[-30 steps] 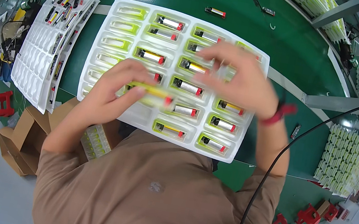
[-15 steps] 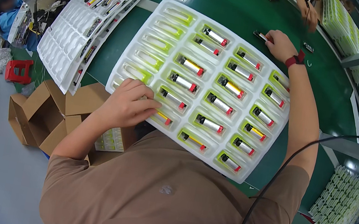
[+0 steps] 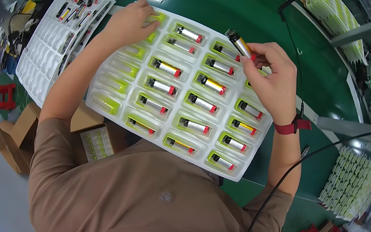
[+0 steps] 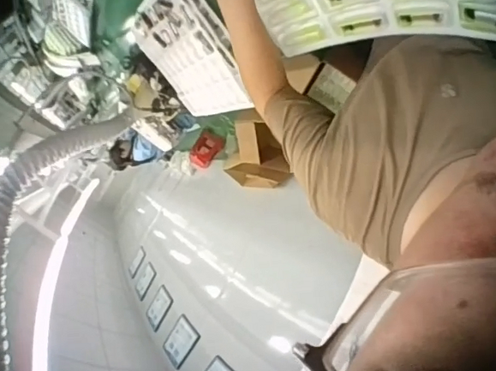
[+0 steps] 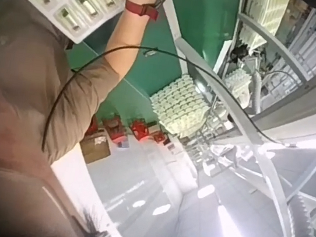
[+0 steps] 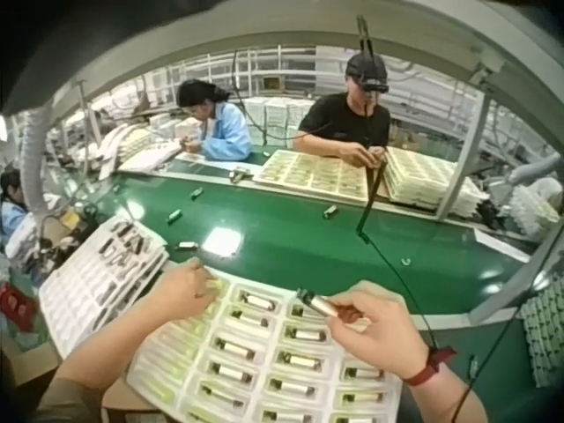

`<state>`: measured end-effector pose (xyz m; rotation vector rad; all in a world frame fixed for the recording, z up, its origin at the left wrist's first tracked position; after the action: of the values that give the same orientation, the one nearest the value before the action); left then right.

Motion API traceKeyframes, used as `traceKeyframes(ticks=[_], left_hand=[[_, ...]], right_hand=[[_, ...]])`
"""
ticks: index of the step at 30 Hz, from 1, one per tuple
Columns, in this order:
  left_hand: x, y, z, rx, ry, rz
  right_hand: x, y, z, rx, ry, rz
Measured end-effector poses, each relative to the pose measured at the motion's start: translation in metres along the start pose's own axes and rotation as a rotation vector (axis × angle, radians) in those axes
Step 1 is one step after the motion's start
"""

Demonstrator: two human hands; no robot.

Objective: The person assembles electronic components into plastic housings by hand, then places the completed housings into an assembly tray.

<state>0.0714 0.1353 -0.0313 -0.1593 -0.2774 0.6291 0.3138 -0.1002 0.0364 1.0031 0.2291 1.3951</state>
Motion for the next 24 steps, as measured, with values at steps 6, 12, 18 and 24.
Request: traceKeyframes(ticks=[6, 12, 18, 24], left_hand=[[0.002, 0.000, 0.029, -0.571, -0.079, 0.248], [-0.029, -0.062, 0.046, -1.145, -0.131, 0.094], [-0.045, -0.111, 0.052, -1.354, -0.077, 0.042], [-0.053, -0.137, 0.045, -1.445, 0.118, -0.059]], right_hand=[[-0.015, 0.013, 0.008, -0.097, -0.134, 0.155], [-0.030, 0.037, 0.006, -0.180, -0.143, 0.238], [-0.040, 0.042, -0.019, 0.402, 0.198, 0.021], [-0.040, 0.046, -0.043, 0.904, 0.225, -0.061]])
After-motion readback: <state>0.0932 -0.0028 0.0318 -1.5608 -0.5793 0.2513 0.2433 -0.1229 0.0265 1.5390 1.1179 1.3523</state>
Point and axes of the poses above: each hand's wrist, its own x-axis towards the middle knuckle, its own z-axis out of the back of the hand, y = z × x, the point moved 4 cm from there along x, towards the middle knuckle, and after that the axes turned 2 degrees about -y, right-handed, at the moved point
